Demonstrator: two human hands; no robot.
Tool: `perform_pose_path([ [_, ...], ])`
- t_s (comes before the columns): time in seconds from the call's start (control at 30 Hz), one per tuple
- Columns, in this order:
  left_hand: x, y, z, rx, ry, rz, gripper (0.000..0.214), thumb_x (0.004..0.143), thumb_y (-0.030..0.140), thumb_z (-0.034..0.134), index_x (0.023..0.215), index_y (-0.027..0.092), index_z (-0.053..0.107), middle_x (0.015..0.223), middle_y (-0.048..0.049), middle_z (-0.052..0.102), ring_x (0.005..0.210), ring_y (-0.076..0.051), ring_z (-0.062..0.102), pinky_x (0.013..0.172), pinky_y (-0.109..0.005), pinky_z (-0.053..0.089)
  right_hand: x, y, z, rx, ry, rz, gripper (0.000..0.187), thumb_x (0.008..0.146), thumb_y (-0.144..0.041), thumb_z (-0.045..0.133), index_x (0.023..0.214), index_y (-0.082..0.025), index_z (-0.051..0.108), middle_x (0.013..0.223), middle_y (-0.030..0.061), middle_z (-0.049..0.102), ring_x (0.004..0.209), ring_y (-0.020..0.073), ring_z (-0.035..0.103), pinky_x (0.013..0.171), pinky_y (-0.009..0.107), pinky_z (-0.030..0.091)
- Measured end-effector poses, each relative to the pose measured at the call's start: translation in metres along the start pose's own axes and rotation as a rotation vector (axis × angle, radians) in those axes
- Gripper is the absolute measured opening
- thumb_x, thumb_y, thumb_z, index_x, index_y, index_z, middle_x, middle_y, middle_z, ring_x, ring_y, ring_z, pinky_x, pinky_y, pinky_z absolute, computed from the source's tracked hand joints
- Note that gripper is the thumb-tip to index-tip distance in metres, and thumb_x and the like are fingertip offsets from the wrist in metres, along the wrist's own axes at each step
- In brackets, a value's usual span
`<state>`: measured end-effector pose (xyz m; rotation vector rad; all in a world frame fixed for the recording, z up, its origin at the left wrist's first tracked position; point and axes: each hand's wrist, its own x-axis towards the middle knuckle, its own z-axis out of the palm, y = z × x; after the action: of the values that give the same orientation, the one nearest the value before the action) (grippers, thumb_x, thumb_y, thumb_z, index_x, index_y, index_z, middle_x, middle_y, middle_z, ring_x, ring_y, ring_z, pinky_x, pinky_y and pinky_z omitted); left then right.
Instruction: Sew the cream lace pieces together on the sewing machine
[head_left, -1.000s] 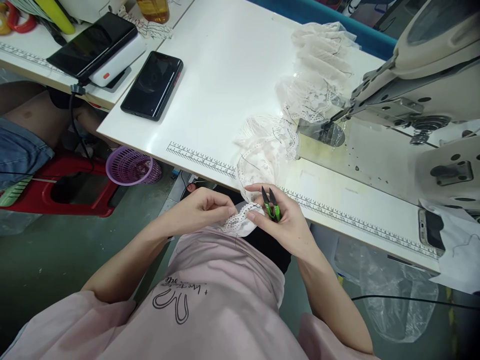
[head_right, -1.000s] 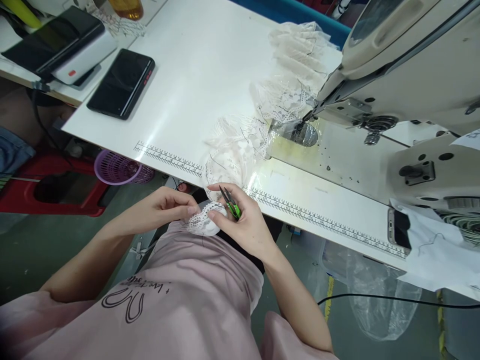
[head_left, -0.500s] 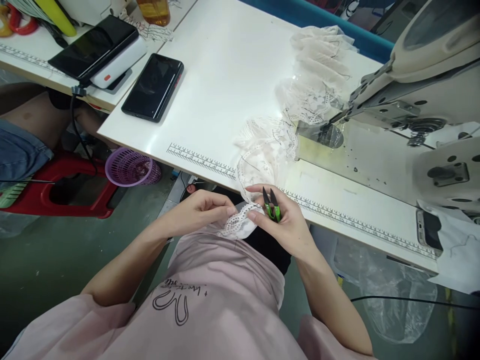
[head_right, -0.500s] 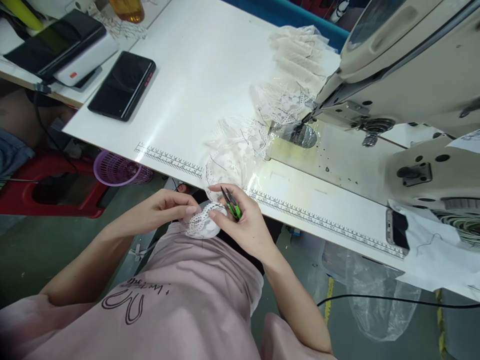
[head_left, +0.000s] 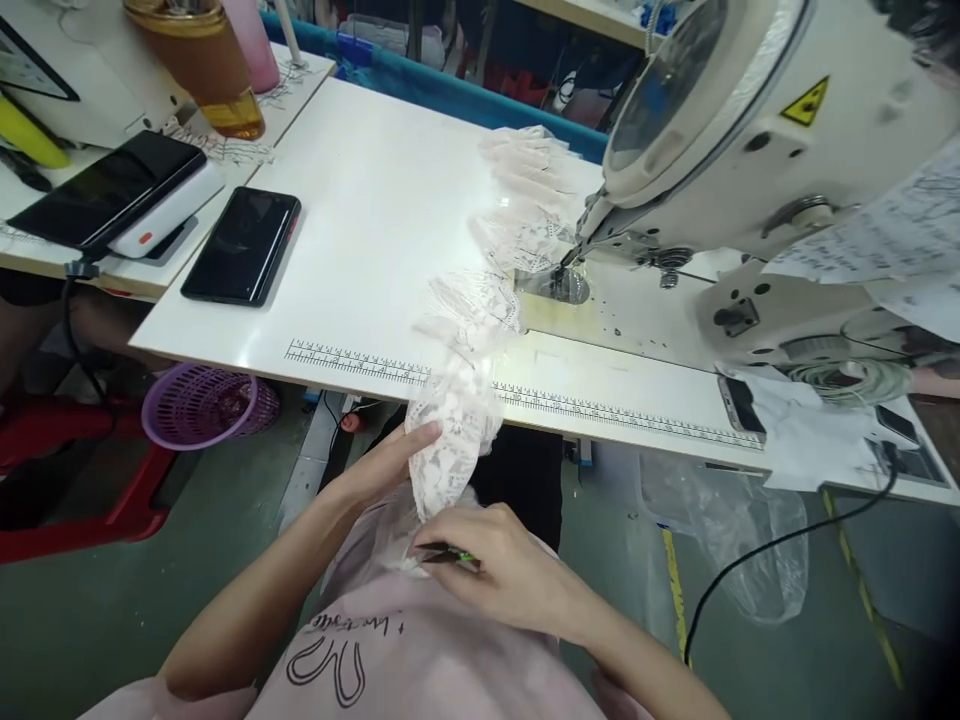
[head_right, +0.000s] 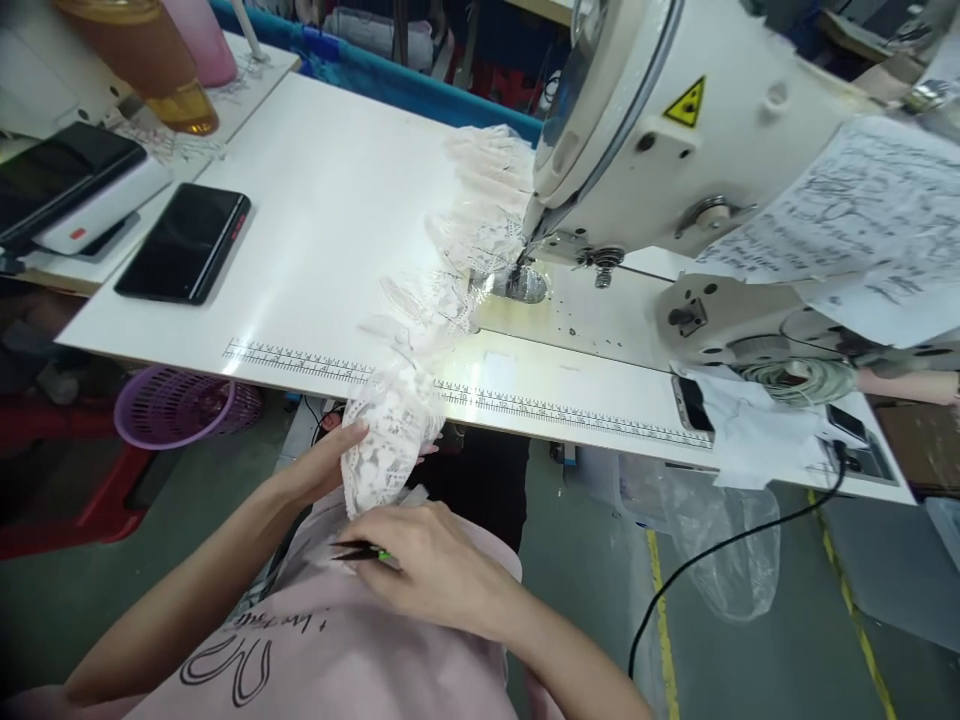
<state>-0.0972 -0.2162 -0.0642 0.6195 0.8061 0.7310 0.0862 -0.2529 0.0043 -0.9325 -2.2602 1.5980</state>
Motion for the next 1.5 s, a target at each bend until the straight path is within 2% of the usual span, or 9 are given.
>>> perform_pose_path([
  [0.2, -0.002, 0.017, 0.019, 0.018, -0.059, -0.020, 0.042, 0.073, 0.046, 0.078, 0.099, 0.015, 0.068, 0.087, -0.0063, 0.070, 0.077, -0.017, 0.064, 0.068, -0.024, 0.049, -0.001, 0.011, 0.021, -0.049, -0.090, 0.042, 0.015, 0.090, -0.019, 0.057, 0.101, -0.020, 0.068, 0.086, -0.0009, 0.071, 0.072, 0.0114, 0.062, 0.069, 0.023, 0.045],
  [0.4, -0.014, 0.037, 0.027, 0.168, 0.015, 0.053, 0.034, 0.086, 0.046, 0.066, 0.076, 0.014, 0.065, 0.067, 0.0004, 0.062, 0.059, -0.008, 0.056, 0.055, -0.019, 0.044, -0.009, 0.003, -0.001, -0.091, -0.007, 0.094, 0.027, 0.090, -0.022, 0.058, 0.117, -0.023, 0.064, 0.112, 0.0039, 0.069, 0.098, 0.0177, 0.065, 0.083, 0.030, 0.049],
  [0.63, -0.016, 0.131, 0.043, 0.242, 0.120, 0.626, 0.022, 0.094, 0.031, 0.055, 0.100, 0.017, 0.070, 0.095, 0.0014, 0.070, 0.102, -0.020, 0.066, 0.081, -0.026, 0.052, -0.017, -0.013, -0.040, 0.014, 0.281, 0.022, 0.017, 0.090, -0.025, 0.060, 0.105, -0.025, 0.067, 0.102, 0.0013, 0.069, 0.077, 0.0119, 0.060, 0.068, 0.026, 0.046],
  [0.73, -0.019, 0.155, 0.054, 0.298, 0.145, 0.677, 0.022, 0.095, 0.028, 0.052, 0.103, 0.016, 0.069, 0.098, 0.0022, 0.070, 0.109, -0.022, 0.063, 0.085, -0.026, 0.050, -0.022, -0.018, -0.053, 0.024, 0.486, 0.011, 0.017, 0.089, -0.031, 0.063, 0.105, -0.026, 0.067, 0.085, 0.0000, 0.067, 0.056, 0.0093, 0.043, 0.053, 0.026, 0.036],
  [0.9, -0.035, 0.111, 0.040, 0.298, 0.096, 0.340, 0.034, 0.085, 0.047, 0.066, 0.100, 0.017, 0.070, 0.089, -0.0033, 0.072, 0.086, -0.020, 0.069, 0.071, -0.027, 0.055, -0.034, -0.004, -0.068, 0.200, 0.604, -0.081, 0.037, 0.095, -0.048, 0.048, 0.123, -0.027, 0.060, 0.077, -0.0006, 0.057, 0.054, 0.0097, 0.034, 0.054, 0.029, 0.029],
  [1.0, -0.044, 0.060, 0.027, 0.335, 0.142, 0.130, 0.038, 0.078, 0.042, 0.075, 0.106, 0.018, 0.069, 0.092, -0.0051, 0.072, 0.081, -0.018, 0.068, 0.071, -0.026, 0.053, -0.029, 0.013, -0.066, 0.311, 0.490, 0.014, 0.043, 0.100, -0.047, 0.035, 0.130, -0.025, 0.058, 0.075, -0.0013, 0.053, 0.053, 0.0092, 0.029, 0.053, 0.029, 0.025],
  [1.13, -0.050, 0.010, 0.025, 0.209, 0.300, 0.090, 0.032, 0.077, 0.041, 0.076, 0.099, 0.018, 0.071, 0.098, -0.0068, 0.072, 0.085, -0.018, 0.066, 0.073, -0.024, 0.050, -0.005, 0.037, -0.049, 0.374, 0.266, 0.145, 0.045, 0.100, -0.048, 0.037, 0.131, -0.023, 0.058, 0.074, -0.0021, 0.050, 0.058, 0.0086, 0.033, 0.053, 0.026, 0.024],
  [1.33, -0.054, -0.008, 0.020, 0.051, 0.332, 0.036, 0.027, 0.081, 0.043, 0.072, 0.088, 0.017, 0.072, 0.078, -0.0040, 0.069, 0.068, -0.013, 0.061, 0.066, -0.022, 0.049, 0.032, 0.057, -0.029, 0.527, 0.093, 0.192, 0.048, 0.097, -0.051, 0.044, 0.129, -0.018, 0.060, 0.071, -0.0022, 0.048, 0.062, 0.0085, 0.036, 0.052, 0.023, 0.024],
  [1.5, -0.053, -0.006, 0.018, 0.047, 0.304, 0.040, 0.031, 0.081, 0.043, 0.072, 0.095, 0.016, 0.074, 0.088, -0.0082, 0.072, 0.080, -0.019, 0.066, 0.075, -0.026, 0.052, 0.039, 0.059, -0.023, 0.599, 0.053, 0.210, 0.045, 0.094, -0.052, 0.050, 0.125, -0.022, 0.064, 0.070, -0.0018, 0.048, 0.063, 0.0092, 0.036, 0.053, 0.022, 0.028],
])
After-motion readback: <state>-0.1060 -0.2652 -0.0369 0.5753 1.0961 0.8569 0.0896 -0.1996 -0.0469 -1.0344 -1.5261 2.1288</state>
